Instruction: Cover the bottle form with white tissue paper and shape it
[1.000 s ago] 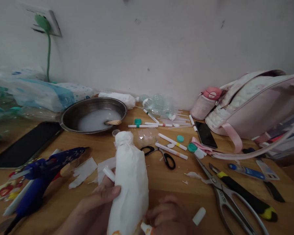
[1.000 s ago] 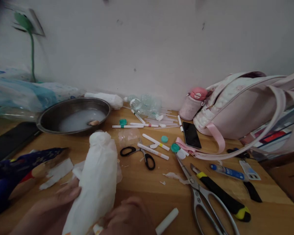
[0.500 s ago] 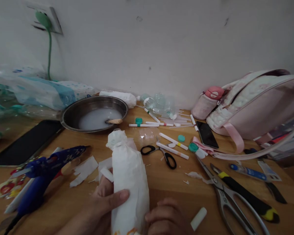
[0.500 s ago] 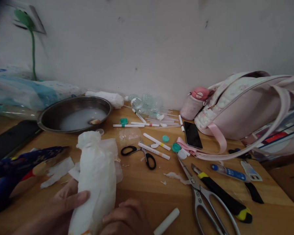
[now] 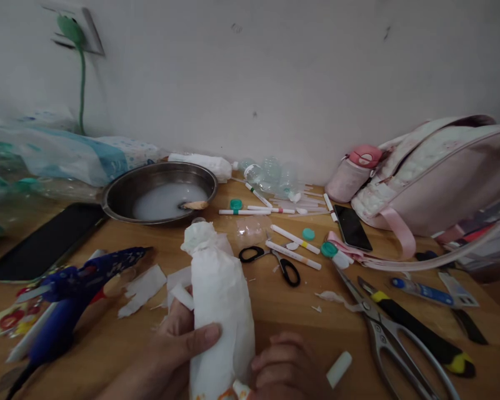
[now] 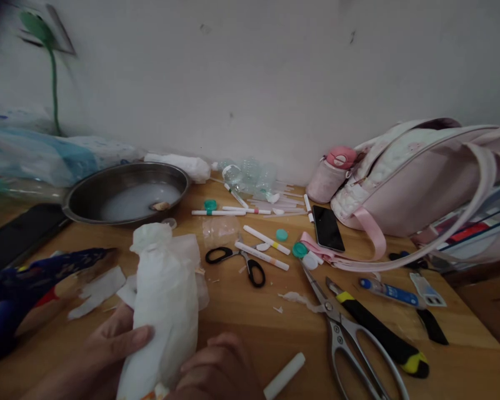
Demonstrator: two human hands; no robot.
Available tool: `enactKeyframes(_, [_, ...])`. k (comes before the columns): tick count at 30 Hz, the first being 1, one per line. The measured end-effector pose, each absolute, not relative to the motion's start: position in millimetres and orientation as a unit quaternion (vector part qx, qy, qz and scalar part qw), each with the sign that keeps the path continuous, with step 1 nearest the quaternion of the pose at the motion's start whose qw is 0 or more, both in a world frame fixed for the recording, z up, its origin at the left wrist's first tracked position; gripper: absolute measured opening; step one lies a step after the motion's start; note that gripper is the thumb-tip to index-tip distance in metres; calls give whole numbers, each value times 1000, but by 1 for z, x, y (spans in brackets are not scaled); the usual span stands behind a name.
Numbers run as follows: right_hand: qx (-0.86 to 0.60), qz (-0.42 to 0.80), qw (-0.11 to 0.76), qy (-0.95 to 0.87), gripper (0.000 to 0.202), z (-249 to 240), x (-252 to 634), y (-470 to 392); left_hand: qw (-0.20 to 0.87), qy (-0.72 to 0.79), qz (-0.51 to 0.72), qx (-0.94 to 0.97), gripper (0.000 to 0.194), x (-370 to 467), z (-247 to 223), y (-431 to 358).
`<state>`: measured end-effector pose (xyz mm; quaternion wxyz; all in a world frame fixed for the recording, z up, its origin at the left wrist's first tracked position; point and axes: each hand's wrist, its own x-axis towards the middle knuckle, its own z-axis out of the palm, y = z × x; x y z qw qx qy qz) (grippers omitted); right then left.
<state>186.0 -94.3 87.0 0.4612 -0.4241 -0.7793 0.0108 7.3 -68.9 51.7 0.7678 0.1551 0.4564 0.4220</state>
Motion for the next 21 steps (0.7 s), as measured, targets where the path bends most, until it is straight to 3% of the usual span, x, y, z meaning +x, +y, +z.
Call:
enactKeyframes(4, [-422, 6, 460, -781, 46, 86, 187, -88, 768, 476, 400, 150, 152, 7, 58, -69])
enactKeyframes(10, [-404, -1, 472, -784, 39, 61, 195, -92, 778, 459, 410, 125, 163, 10, 66, -69])
enactKeyframes(14, [-346, -46, 545, -762, 48, 41, 200, -96, 784, 445, 407, 147, 161, 8, 70, -67])
enactKeyframes(21, [-339, -56, 546, -764, 53, 40, 202, -92, 811, 409, 390, 148, 154, 1, 68, -70])
